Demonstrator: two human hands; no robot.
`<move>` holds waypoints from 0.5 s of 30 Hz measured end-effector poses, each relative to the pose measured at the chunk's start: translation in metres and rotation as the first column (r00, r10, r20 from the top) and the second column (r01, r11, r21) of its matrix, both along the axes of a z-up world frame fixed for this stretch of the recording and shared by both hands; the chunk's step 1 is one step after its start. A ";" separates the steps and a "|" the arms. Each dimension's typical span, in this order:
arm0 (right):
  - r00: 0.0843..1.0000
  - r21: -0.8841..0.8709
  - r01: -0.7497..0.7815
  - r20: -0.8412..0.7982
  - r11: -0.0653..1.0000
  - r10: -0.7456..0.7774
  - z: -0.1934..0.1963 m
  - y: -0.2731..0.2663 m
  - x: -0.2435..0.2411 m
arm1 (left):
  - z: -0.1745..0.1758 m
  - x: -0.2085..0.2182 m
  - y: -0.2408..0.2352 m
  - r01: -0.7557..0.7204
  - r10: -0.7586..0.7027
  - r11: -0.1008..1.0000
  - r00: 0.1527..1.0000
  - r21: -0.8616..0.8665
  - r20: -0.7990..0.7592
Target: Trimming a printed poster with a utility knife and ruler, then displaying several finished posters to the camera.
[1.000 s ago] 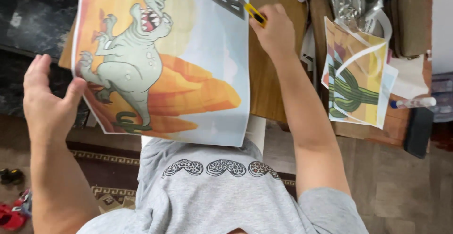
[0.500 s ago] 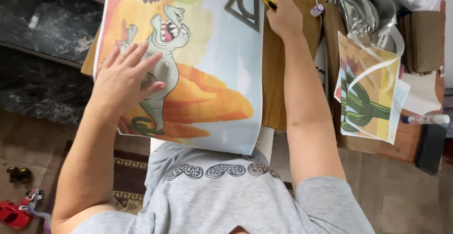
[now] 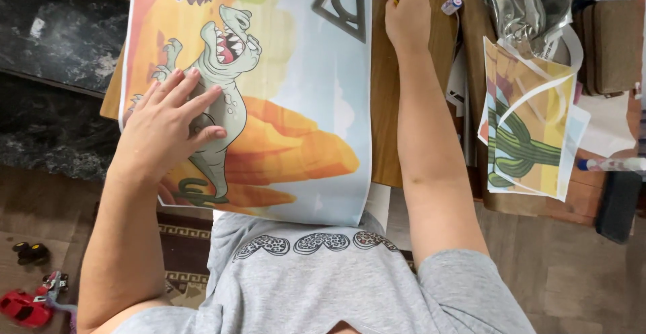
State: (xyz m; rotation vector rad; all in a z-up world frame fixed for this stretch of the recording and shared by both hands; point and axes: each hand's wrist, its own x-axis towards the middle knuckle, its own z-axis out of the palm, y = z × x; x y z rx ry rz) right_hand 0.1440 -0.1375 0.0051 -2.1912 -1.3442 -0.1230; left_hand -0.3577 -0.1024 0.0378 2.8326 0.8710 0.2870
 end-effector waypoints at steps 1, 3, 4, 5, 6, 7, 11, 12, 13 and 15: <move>1.000 0.003 0.008 0.018 1.000 -0.008 0.000 -0.001 0.000 | 0.000 0.000 0.000 0.005 -0.005 1.000 1.000 0.004 0.005; 0.999 0.009 0.011 0.037 1.000 -0.011 0.004 0.002 -0.002 | -0.002 -0.001 0.000 0.005 -0.006 1.000 1.000 0.011 0.012; 0.995 0.032 0.096 -0.012 0.995 -0.096 0.007 0.004 -0.004 | -0.003 -0.001 0.000 0.009 -0.010 1.000 1.000 0.018 0.019; 0.982 0.051 0.181 -0.062 0.982 -0.178 0.011 0.006 -0.006 | -0.004 -0.002 0.001 0.013 -0.014 1.000 1.000 0.025 0.025; 0.982 0.051 0.183 -0.062 0.982 -0.179 -0.002 0.010 0.013 | -0.004 -0.001 0.001 0.014 -0.015 1.000 1.000 0.025 0.025; 0.969 0.188 0.239 -0.104 0.953 -0.223 -0.014 0.015 0.032 | -0.003 -0.001 0.001 0.010 -0.010 1.000 1.000 0.004 0.021; 0.457 0.468 0.506 -0.858 0.725 0.235 0.028 -0.001 0.007 | -0.003 -0.001 0.002 0.002 -0.002 1.000 1.000 -0.008 0.013; 0.457 0.467 0.505 -0.858 0.726 0.234 0.028 0.001 0.007 | -0.003 -0.001 0.002 0.002 -0.001 1.000 1.000 -0.009 0.013; 0.303 0.447 0.571 -0.894 0.688 0.329 0.028 0.002 0.008 | -0.002 0.000 0.002 -0.003 0.003 1.000 1.000 -0.025 0.019; 0.147 0.415 0.638 -0.893 0.649 0.426 0.032 0.004 0.003 | 0.000 0.001 0.002 0.000 0.001 0.999 1.000 -0.037 0.025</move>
